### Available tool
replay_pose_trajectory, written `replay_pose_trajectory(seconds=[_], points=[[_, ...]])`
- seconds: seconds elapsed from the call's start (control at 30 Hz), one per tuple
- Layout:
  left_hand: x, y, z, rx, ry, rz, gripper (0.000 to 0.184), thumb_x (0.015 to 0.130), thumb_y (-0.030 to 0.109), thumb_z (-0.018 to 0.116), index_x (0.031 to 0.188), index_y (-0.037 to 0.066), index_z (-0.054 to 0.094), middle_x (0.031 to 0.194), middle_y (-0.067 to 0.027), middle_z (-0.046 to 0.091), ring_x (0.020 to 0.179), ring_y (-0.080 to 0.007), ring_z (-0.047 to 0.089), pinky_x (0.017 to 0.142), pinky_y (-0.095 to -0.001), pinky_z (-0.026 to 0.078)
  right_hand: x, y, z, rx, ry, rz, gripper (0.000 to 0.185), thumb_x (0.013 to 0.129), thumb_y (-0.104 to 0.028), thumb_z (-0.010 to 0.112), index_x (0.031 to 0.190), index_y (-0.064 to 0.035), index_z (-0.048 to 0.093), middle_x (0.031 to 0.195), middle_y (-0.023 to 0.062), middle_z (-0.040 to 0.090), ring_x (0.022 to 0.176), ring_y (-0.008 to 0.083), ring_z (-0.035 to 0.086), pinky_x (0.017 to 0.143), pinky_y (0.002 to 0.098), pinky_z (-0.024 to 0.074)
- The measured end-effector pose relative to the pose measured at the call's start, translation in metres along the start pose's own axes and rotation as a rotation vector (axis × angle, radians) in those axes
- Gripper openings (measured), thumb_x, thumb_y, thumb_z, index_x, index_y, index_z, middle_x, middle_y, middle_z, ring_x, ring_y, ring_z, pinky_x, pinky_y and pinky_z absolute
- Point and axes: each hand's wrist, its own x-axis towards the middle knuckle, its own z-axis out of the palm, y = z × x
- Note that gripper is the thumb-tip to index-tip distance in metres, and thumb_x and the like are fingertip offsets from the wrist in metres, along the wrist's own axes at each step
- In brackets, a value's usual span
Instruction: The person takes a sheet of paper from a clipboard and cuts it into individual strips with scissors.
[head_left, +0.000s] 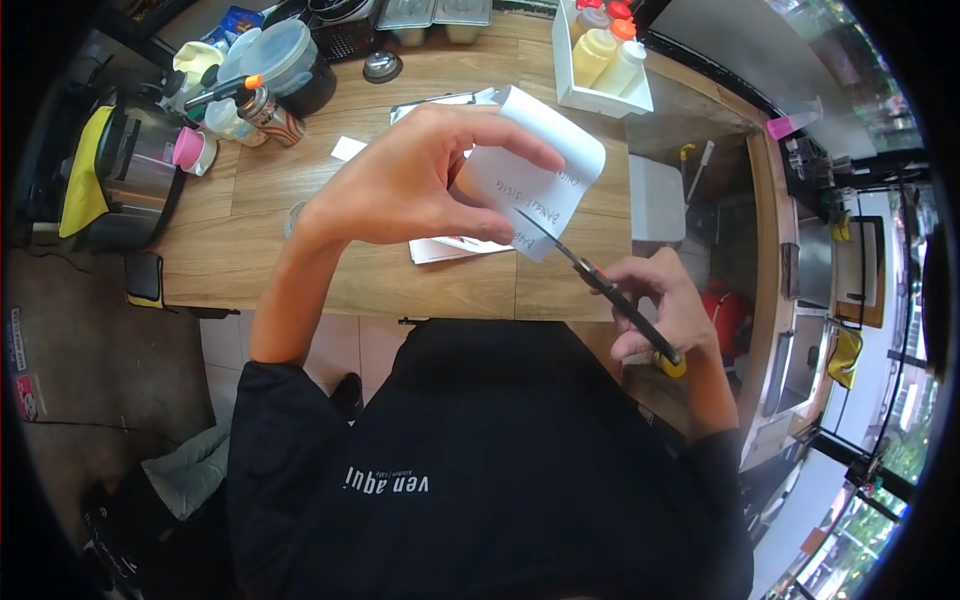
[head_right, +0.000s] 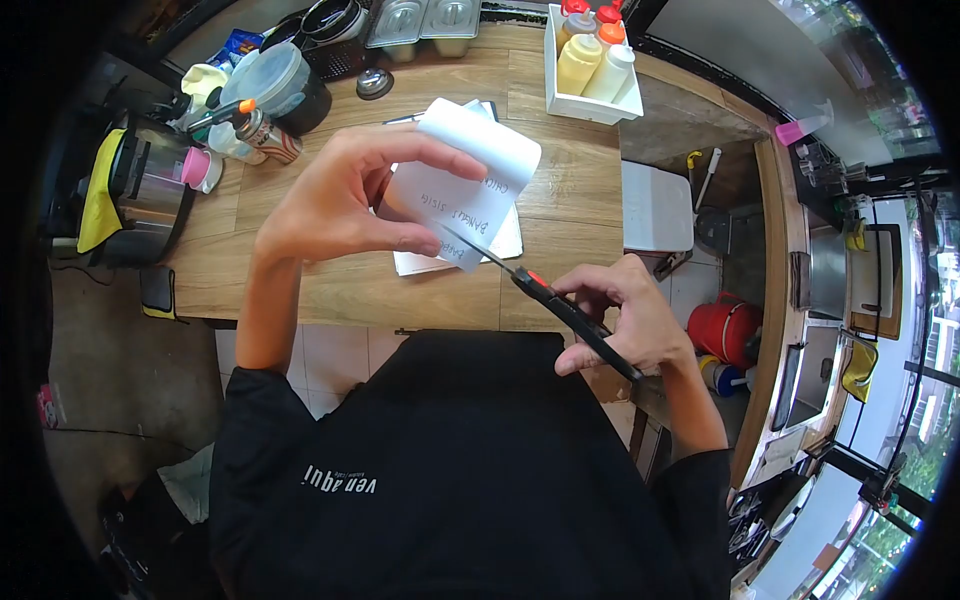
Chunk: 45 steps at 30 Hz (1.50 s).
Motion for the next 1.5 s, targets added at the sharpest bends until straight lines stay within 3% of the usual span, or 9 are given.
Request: replay_pose_trajectory(seconds=[0.43,0.63,1.0,1.5], points=[[0.008,0.004,-0.002,0.058,-0.037,0.007,0.056,0.068,-0.009,0.08,0.12,0.001,0.065,0.12,-0.0081,0.066,0.109,-0.015,0.063,0.083,-0.0253,0.059,-0.004,-0.001,-0.004,-0.089,0.062,-0.002,0.059,0.054,-0.039,0.096,0.091,-0.0014,0.07,0.052,-0.0047,0.05,0.047,0.0047,0.047,0.048,0.0209,0.0313],[0.012,0.006,-0.004,0.076,-0.06,0.015,0.055,0.068,-0.008,0.081,0.12,0.001,0.065,0.12,-0.0078,0.066,0.107,-0.0145,0.064,0.082,-0.0252,0.059,-0.005,0.0,-0.004,-0.123,0.075,0.015,0.052,0.057,-0.033,0.096,0.09,-0.0013,0.071,0.053,-0.0053,0.05,0.047,0.0043,0.045,0.048,0.0202,0.0324],[0.019,0.008,0.002,0.051,-0.079,0.005,0.055,0.068,-0.01,0.08,0.12,0.0,0.065,0.12,-0.0095,0.065,0.107,-0.0159,0.064,0.083,-0.0276,0.06,0.001,0.005,-0.006,0.002,0.046,0.035,0.063,0.054,-0.041,0.095,0.092,0.003,0.07,0.056,-0.0015,0.056,0.05,0.0061,0.056,0.051,0.0199,0.0435],[0.025,0.001,0.004,0.041,-0.093,-0.069,0.058,0.066,-0.015,0.076,0.121,-0.001,0.064,0.119,-0.0095,0.066,0.107,-0.016,0.065,0.085,-0.0277,0.06,0.005,0.009,-0.001,0.027,0.093,-0.017,0.061,0.054,-0.037,0.095,0.093,0.0033,0.07,0.055,-0.0018,0.055,0.049,0.0061,0.055,0.05,0.0197,0.0413]])
